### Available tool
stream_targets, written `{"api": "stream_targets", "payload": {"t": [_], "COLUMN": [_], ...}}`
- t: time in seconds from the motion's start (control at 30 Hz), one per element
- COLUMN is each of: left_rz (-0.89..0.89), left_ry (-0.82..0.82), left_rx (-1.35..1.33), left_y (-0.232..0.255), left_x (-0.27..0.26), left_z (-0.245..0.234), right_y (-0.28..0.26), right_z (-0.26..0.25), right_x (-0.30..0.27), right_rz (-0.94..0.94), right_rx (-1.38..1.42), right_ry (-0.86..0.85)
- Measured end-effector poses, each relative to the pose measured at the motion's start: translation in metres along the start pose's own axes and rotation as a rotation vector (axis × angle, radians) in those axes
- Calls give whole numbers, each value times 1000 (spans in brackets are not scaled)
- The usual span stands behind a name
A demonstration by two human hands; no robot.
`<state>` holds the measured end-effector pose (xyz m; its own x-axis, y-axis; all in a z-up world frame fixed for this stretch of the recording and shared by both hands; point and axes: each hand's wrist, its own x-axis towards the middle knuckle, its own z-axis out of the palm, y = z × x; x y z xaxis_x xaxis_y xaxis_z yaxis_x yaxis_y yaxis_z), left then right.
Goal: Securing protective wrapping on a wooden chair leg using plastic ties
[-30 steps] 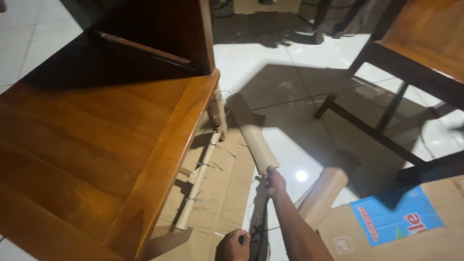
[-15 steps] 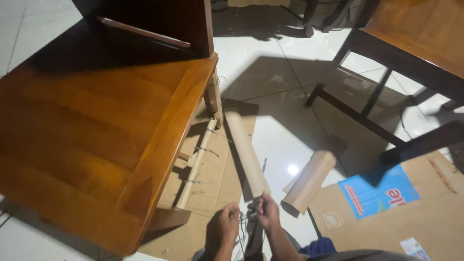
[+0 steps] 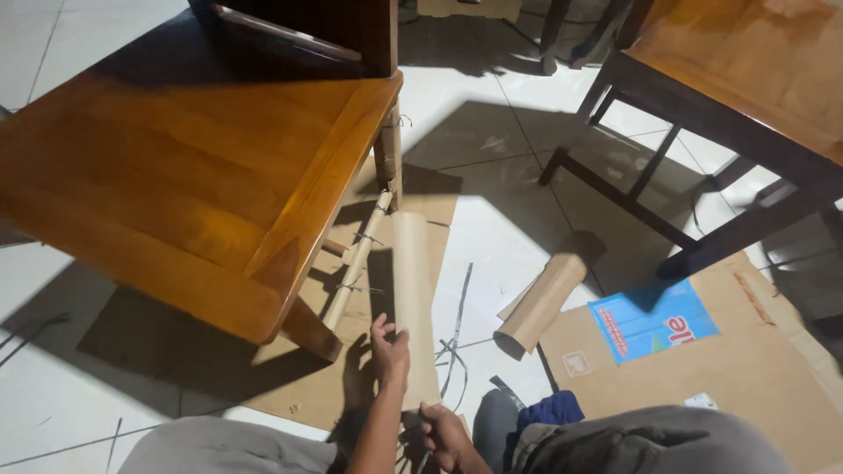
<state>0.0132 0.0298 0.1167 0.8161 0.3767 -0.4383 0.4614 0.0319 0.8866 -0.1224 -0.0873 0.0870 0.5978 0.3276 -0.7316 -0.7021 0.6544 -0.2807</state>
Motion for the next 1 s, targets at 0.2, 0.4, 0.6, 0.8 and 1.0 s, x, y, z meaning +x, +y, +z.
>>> {"api": "stream_targets", "payload": {"t": [0.2,0.4,0.6,0.8,1.0], "left_rz": [151,303,479,238,1062], "left_ry": [-181,-190,-37,459,884], "left_rx": [-322,-383,-434,49,791], "left_y": [0,41,53,-65,-187], "left_x": [5,-19,-50,36,122], "left_z": [2,-18,-50,-41,-79], "right_y": [3,-3,-51,-58,-35], "right_z": [1,11,136,202,224], "right_x": [1,24,-27,-37,-22], "right_rz": [134,-348,-794,-977,-981], "right_rx": [-213,-786,-873,-852,-1078], "right_ry": [179,590,498,26,-105]}}
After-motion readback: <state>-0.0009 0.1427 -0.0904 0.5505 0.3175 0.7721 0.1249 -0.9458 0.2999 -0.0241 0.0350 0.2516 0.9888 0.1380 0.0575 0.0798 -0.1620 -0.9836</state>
